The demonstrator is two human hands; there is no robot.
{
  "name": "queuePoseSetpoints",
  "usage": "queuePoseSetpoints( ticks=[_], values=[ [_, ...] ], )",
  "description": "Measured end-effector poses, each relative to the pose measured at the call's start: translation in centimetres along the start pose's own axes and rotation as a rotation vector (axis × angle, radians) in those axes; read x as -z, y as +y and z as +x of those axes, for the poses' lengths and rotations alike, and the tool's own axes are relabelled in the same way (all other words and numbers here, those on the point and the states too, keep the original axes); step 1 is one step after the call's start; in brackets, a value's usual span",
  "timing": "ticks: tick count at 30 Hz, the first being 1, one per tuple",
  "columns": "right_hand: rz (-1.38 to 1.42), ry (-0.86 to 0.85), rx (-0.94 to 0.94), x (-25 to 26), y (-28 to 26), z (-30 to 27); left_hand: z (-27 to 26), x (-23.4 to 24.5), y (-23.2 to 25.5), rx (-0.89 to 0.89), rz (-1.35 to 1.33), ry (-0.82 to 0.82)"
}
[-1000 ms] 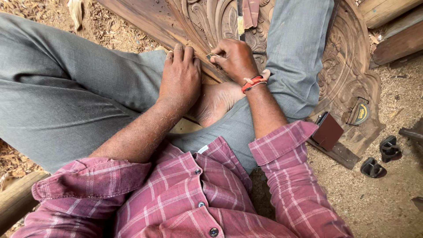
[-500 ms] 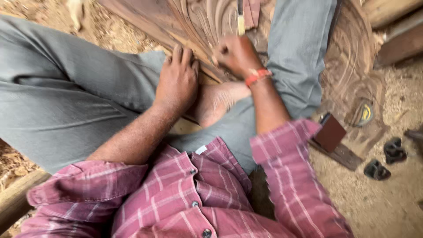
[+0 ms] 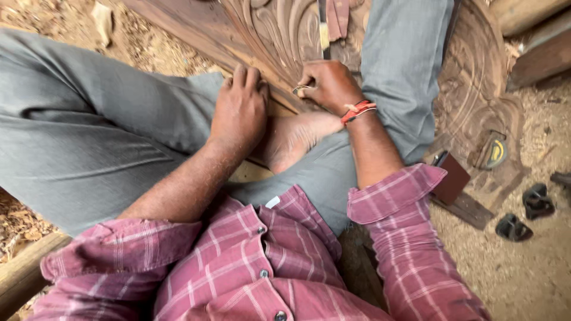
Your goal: The person carves a floral design into a wooden panel using a chisel and mallet. They strike the chisel repeatedly to shape the wood and occasionally use their hands to clear away wood shavings.
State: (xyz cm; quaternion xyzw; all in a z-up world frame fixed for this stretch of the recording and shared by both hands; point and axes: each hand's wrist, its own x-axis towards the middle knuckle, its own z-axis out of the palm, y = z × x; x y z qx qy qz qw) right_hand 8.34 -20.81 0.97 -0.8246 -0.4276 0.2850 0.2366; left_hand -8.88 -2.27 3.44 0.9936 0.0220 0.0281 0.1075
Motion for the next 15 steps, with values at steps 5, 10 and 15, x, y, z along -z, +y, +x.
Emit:
queuePoseSetpoints(
  ticks=[5, 10, 15],
  values=[
    [0.038, 0.066, 0.036, -0.4, 0.8, 1.0, 0.3, -0.4, 0.2, 0.019, -0.073, -0.081],
    [0.029, 0.099, 0.158, -1.1, 1.5, 3.4, 0.1, -0.6, 0.3, -0.006, -0.063, -0.055],
    [-0.048, 0.077, 0.029, 0.6, 1.3, -0.7, 0.4, -0.4, 0.4, 0.016, -0.020, -0.114]
  ],
)
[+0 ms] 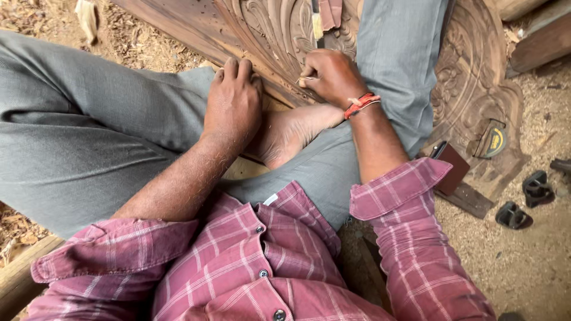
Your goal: The person carves a floral design into a wooden panel using a chisel and mallet. They strike the chisel repeatedly to shape the wood and occasionally use their hands to clear away wood shavings.
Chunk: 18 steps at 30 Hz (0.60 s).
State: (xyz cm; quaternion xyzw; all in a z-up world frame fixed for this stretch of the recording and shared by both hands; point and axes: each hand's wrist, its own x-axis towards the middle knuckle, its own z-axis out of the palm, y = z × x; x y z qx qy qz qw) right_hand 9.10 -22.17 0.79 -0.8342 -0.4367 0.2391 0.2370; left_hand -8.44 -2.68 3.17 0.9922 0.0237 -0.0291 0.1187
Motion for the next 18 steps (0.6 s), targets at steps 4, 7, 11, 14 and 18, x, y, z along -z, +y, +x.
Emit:
queuePoseSetpoints(
  ticks=[4, 7, 11, 14, 18],
  values=[
    [0.082, 0.073, 0.127, -1.2, -1.0, 2.1, 0.3, 0.2, -0.1, -0.012, -0.017, -0.048],
    [0.054, 0.054, 0.111, -2.1, -1.0, 4.5, -0.4, 0.0, -0.3, -0.022, -0.065, 0.037],
    [0.010, -0.077, 0.040, -0.5, -1.2, 2.0, 0.0, 0.0, -0.4, 0.001, -0.039, 0.130],
    [-0.006, -0.046, 0.055, -0.5, -1.9, 0.3, 0.6, -0.2, -0.2, 0.017, -0.070, -0.006],
    [-0.058, -0.005, 0.160, -1.5, -2.0, 3.3, 0.2, -0.6, -0.5, -0.021, -0.043, 0.010]
  ],
)
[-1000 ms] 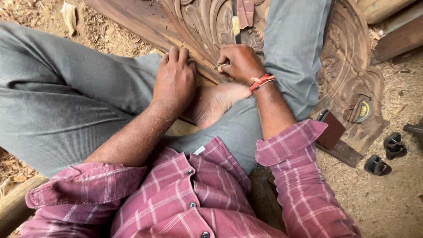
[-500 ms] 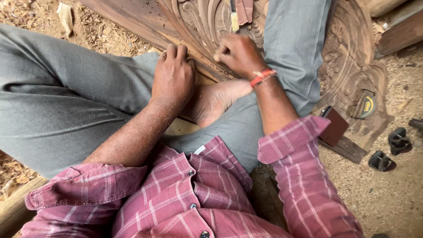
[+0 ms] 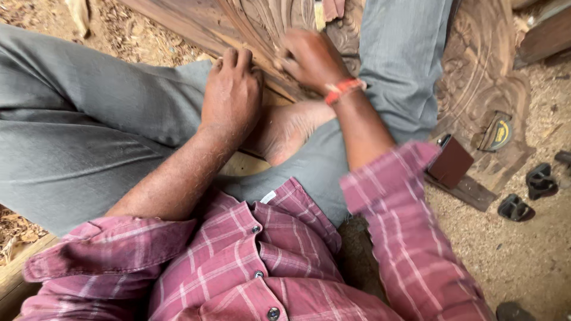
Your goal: The person carves a floral design into a wooden panel using a chisel and mallet. They strike the chisel repeatedly to shape the wood and occasionally use their hands to clear away wood shavings.
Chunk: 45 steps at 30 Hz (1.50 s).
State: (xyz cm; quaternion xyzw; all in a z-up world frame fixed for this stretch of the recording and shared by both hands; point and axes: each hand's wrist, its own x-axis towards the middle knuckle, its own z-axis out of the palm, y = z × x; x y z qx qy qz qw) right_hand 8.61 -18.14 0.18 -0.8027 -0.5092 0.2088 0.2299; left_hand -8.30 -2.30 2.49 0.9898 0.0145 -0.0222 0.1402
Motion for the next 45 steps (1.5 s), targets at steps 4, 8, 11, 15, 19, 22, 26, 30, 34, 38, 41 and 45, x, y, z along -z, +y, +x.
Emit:
queuePoseSetpoints(
  ticks=[4, 8, 11, 15, 19, 22, 26, 30, 34, 38, 41, 45],
  values=[
    [0.032, 0.042, 0.012, -0.1, -0.6, -0.3, -0.5, 0.4, 0.1, 0.001, -0.020, 0.066],
    [-0.056, -0.032, -0.049, 1.2, -0.8, -3.4, -0.2, 1.2, 0.5, 0.015, 0.096, -0.047],
    [0.020, -0.035, -0.030, 0.8, 0.6, -2.8, 0.6, 1.0, 0.2, 0.011, 0.079, -0.104],
    [0.054, -0.026, -0.002, -0.8, 1.6, -0.5, -0.4, 0.5, 0.1, -0.030, 0.066, 0.029],
    [-0.061, -0.018, 0.033, 1.0, 0.8, -2.7, -0.6, 0.8, 0.4, -0.016, 0.077, 0.113],
    [-0.028, -0.074, -0.084, 1.6, -0.1, -4.3, 0.2, 0.7, 0.3, 0.016, -0.027, -0.088],
    [0.043, -0.023, -0.033, 0.3, -0.6, -1.0, 0.1, 1.1, 0.4, -0.013, 0.031, -0.059],
    [0.134, 0.013, -0.048, 0.2, -0.1, -0.7, -0.1, 1.5, 0.5, -0.026, 0.041, 0.017],
    [-0.025, -0.107, -0.175, 2.3, 0.1, -4.0, 0.2, 1.3, 0.5, -0.010, 0.043, -0.014],
    [0.034, 0.236, -0.264, 3.1, -1.5, -4.7, 0.9, 0.9, 0.4, 0.015, 0.051, -0.046],
    [0.366, 0.348, -0.584, 3.3, -1.9, -3.0, 1.1, 1.1, 0.0, 0.019, 0.029, -0.015],
    [0.195, 0.244, -0.344, 4.0, -1.8, -2.3, 1.6, 1.7, 0.4, 0.022, -0.079, 0.017]
  ],
)
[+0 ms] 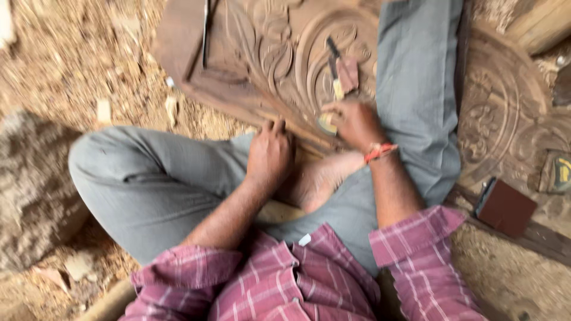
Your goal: The person carves a floral design into a wooden panel using a chisel and mallet. They strike the chisel repeatedly to shape the wood and occasionally use their hands to clear away wood shavings.
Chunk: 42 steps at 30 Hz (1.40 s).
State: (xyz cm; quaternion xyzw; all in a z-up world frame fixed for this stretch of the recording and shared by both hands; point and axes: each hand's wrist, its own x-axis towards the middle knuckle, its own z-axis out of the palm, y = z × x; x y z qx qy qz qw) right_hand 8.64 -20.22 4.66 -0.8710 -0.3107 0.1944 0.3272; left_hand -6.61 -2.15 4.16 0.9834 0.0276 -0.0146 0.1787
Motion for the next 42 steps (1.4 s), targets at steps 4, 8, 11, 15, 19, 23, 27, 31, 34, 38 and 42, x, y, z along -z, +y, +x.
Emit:
queuePoseSetpoints(
  ticks=[4, 8, 11, 15, 19, 23, 27, 31, 34, 38, 42],
  values=[
    [0.048, -0.139, -0.015, -0.6, -1.0, 0.0, 0.4, 0.5, 0.4, -0.027, 0.120, -0.123],
    [0.106, -0.118, 0.060, -2.2, -0.4, -0.1, 1.4, -0.4, 2.2, -0.065, 0.309, -0.192],
    [0.084, -0.018, 0.110, -1.3, 0.1, -1.3, 3.9, -0.2, 3.2, -0.057, 0.383, -0.365],
    [0.101, 0.171, -0.119, 0.9, 3.4, -1.7, 4.4, -1.0, 3.5, -0.025, 0.331, -0.521],
    [0.184, 0.359, -0.220, 0.9, 4.2, -1.9, 2.6, -3.1, 1.5, 0.160, -0.052, -0.163],
    [0.174, 0.311, -0.173, -1.8, 0.8, -1.1, 0.7, -3.6, -1.2, -0.022, 0.038, -0.164],
    [-0.128, 0.123, 0.030, -2.9, -4.0, -0.1, 0.8, -1.7, -3.2, 0.043, -0.158, -0.150],
    [-0.158, 0.135, -0.001, -3.5, -7.0, 0.6, 1.6, 1.1, -4.2, 0.217, -0.387, 0.004],
    [-0.158, 0.109, -0.011, -4.1, -7.0, 0.9, 3.7, 2.4, -7.7, 0.270, -0.273, 0.031],
    [-0.130, 0.072, 0.045, -4.1, -5.1, 1.4, 8.1, 3.8, -16.3, 0.288, 0.067, 0.091],
    [-0.058, 0.100, -0.034, -3.8, -3.5, 1.8, 10.6, 5.0, -19.9, 0.353, 0.058, 0.260]
  ],
)
